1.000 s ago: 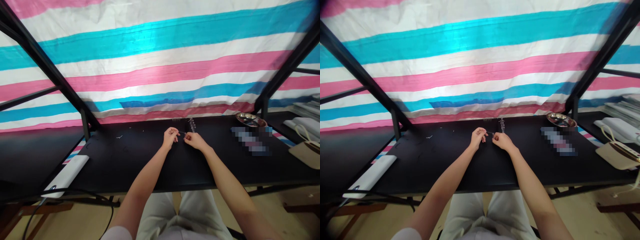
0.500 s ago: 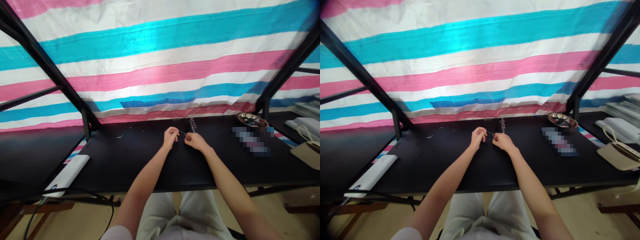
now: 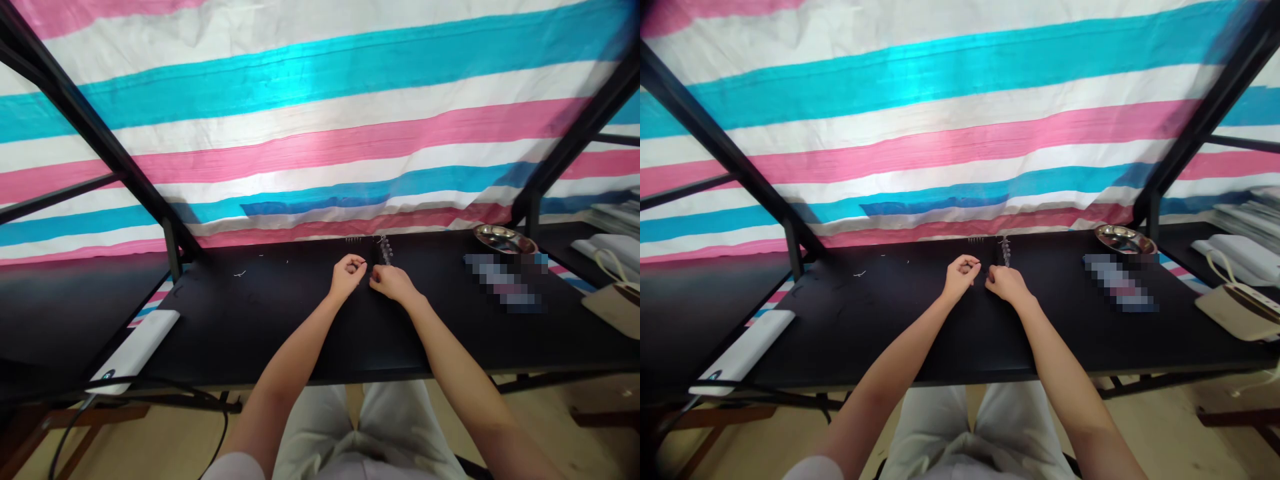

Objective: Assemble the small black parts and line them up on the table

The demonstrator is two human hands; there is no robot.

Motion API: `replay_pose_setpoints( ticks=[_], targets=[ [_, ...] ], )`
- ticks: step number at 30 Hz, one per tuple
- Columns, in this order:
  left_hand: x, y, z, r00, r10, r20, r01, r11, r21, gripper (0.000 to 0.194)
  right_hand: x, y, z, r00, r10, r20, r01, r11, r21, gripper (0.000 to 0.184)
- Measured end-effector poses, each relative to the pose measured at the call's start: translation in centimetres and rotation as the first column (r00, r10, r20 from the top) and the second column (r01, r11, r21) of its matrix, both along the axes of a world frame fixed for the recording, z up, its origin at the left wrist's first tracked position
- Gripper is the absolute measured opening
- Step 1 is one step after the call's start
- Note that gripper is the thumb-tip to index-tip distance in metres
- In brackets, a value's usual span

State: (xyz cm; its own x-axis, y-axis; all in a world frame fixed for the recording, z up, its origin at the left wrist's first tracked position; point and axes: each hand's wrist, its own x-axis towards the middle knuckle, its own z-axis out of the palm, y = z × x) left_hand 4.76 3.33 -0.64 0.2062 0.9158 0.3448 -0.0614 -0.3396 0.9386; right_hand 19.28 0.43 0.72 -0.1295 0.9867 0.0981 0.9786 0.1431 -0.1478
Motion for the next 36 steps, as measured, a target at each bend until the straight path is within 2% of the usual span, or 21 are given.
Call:
replay_pose_setpoints(
  ticks=[5,9,14,19,25,36],
  targets=[
    [-0.2,0.2,0.2,0.998,0.027,0.053,-0.026,1.0,-0.015,0.023,0.3,-0.1,0.0,0.995,0.022,-0.102,-0.017,0.999,0.046,0.018],
    [-0.4,0.3,0.4,0.989,0.105,0.101,-0.102,0.994,-0.035,0.023,0.6,0.0,-0.2,0.967,0.073,-0.243,-0.042,0.99,0.133,0.019],
    [-0.6,0.4,0.3,0.971,0.21,0.11,-0.207,0.978,-0.036,0.025,0.5,0.0,-0.6,0.876,0.177,-0.449,-0.055,0.961,0.273,0.024],
    [-0.3,0.1,-0.2,0.985,0.17,0.035,-0.171,0.985,0.019,0.027,0.0,0.3,-1.5,0.781,0.276,-0.56,-0.022,0.909,0.416,0.027],
    [-0.3,0.2,-0.4,0.987,0.152,0.047,-0.153,0.988,0.026,0.024,-0.2,0.6,-1.8,0.723,0.359,-0.59,-0.004,0.856,0.516,0.029],
    [-0.5,0.1,-0.4,0.991,0.123,0.051,-0.123,0.992,-0.011,0.019,-0.1,0.7,-1.8,0.742,0.366,-0.561,-0.067,0.874,0.482,0.029]
  ],
)
